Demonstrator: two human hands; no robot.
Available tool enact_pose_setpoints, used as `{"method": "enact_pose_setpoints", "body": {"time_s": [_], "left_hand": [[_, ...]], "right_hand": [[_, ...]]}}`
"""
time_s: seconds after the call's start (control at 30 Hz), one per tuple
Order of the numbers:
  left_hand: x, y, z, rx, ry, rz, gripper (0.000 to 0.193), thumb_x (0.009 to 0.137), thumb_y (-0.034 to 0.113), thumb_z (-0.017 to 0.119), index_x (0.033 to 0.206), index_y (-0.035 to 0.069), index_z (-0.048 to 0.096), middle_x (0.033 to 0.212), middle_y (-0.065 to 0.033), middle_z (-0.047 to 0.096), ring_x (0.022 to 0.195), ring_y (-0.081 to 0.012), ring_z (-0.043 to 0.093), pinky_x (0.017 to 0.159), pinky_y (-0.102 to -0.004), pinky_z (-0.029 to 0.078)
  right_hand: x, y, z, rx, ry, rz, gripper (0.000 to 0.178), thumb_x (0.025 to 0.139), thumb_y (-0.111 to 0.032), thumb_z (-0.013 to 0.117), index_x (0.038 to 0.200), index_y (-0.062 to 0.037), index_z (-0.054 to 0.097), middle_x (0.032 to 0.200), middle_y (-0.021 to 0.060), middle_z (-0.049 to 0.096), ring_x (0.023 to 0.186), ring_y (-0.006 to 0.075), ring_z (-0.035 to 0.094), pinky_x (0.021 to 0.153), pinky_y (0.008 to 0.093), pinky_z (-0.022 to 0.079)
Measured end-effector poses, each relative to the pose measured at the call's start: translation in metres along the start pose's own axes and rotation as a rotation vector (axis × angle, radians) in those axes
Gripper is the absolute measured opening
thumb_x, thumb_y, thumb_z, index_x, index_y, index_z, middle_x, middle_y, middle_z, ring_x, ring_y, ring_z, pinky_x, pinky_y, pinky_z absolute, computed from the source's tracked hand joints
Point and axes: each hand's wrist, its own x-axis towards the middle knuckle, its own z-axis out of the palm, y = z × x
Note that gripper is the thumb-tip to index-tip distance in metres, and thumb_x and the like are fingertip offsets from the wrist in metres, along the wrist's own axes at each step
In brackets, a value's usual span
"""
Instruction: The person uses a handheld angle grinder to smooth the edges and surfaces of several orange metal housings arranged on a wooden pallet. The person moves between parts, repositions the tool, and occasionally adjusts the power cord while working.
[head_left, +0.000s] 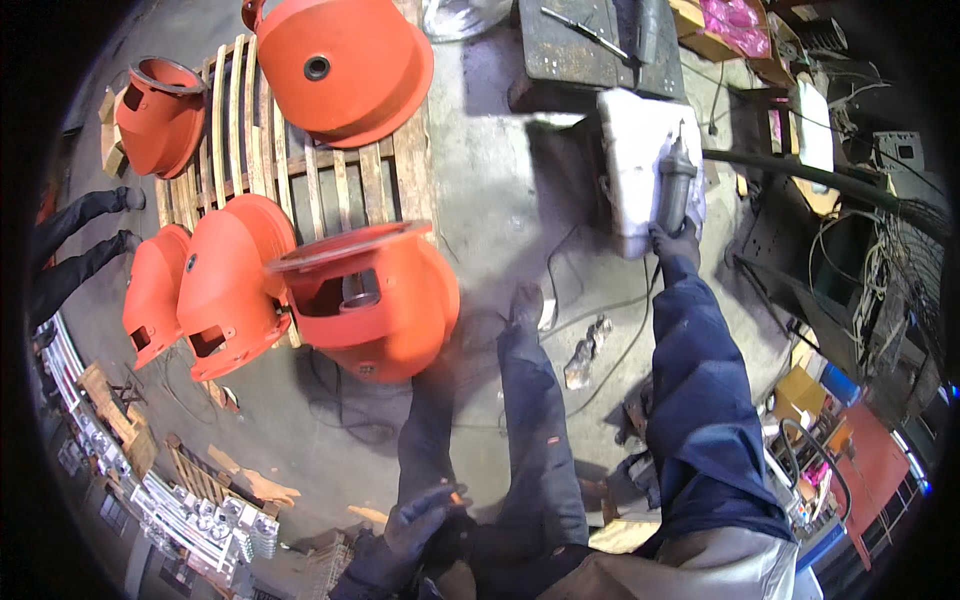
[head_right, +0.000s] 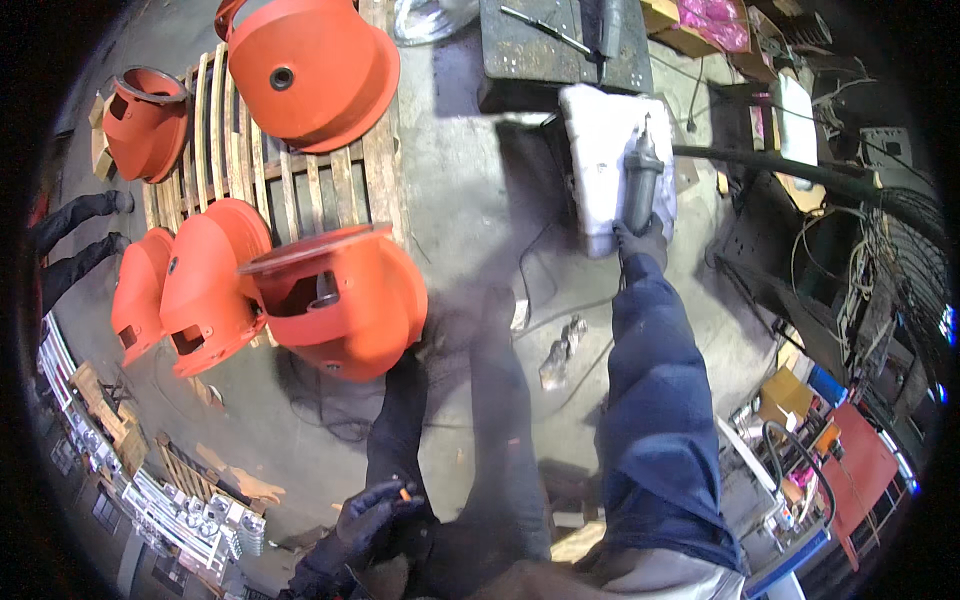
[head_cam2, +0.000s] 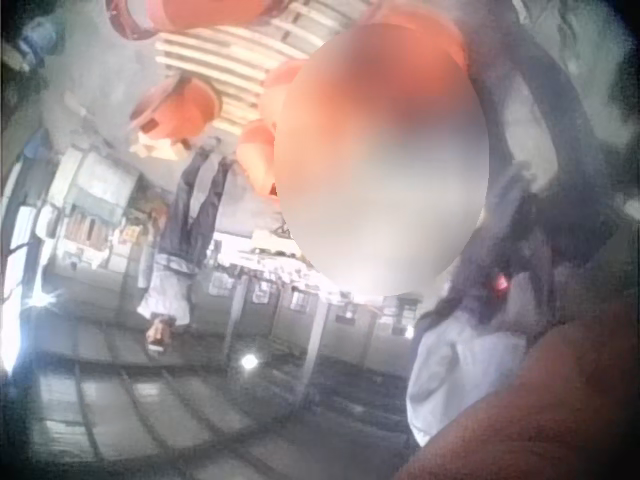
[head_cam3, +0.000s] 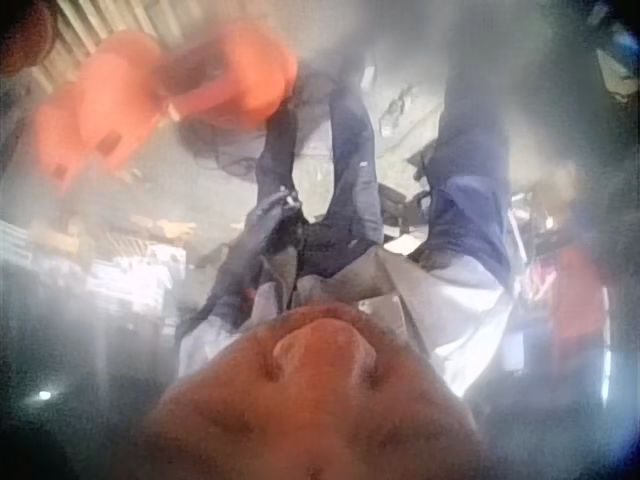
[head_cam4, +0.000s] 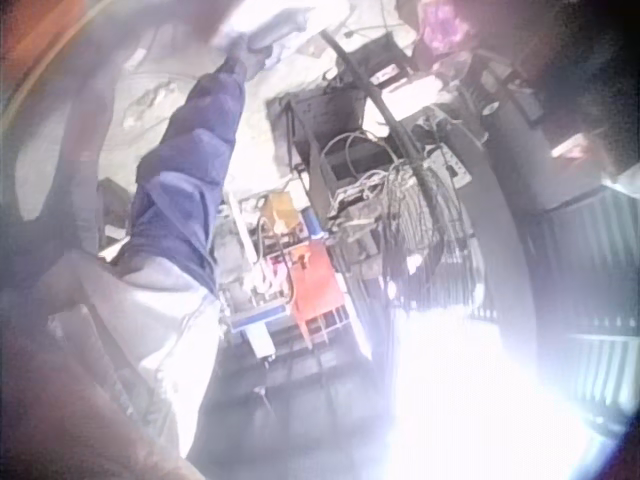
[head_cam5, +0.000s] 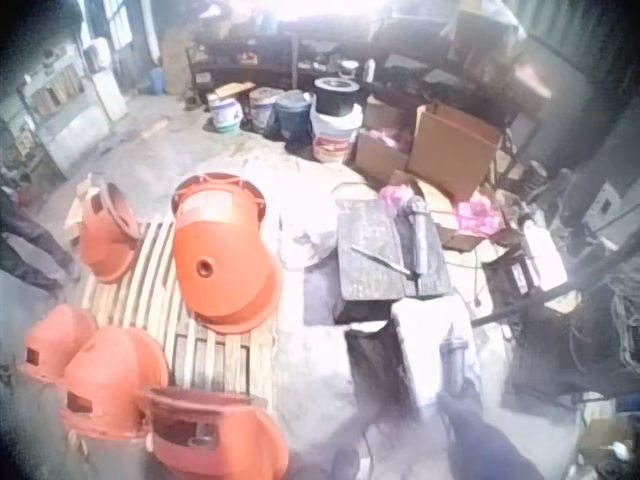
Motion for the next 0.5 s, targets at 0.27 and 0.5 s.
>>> {"method": "enact_pose_setpoints", "body": {"time_s": [0.27,0.5], "left_hand": [[0.007,-0.017,-0.036,-0.069,-0.098,0.127,0.044,0.104,0.011,0.058,0.145,-0.004,0.052,0.142,-0.0178,0.062,0.123,-0.0235,0.064,0.104,-0.0368,0.052],[0.038,-0.051,-0.082,0.115,-0.051,-0.063,0.039,0.105,0.011,0.057,0.142,-0.002,0.056,0.134,-0.0133,0.066,0.122,-0.0194,0.062,0.105,-0.0332,0.049]], "right_hand": [[-0.132,0.037,0.052,0.133,-0.191,-0.129,0.036,0.095,-0.042,0.072,0.098,-0.0068,0.076,0.079,0.0122,0.075,0.074,0.0213,0.073,0.07,0.0368,0.056],[-0.231,0.154,0.146,0.046,-0.377,0.207,0.046,0.092,-0.049,0.072,0.102,-0.0041,0.077,0.092,0.0155,0.077,0.083,0.0283,0.075,0.08,0.0388,0.057]]}}
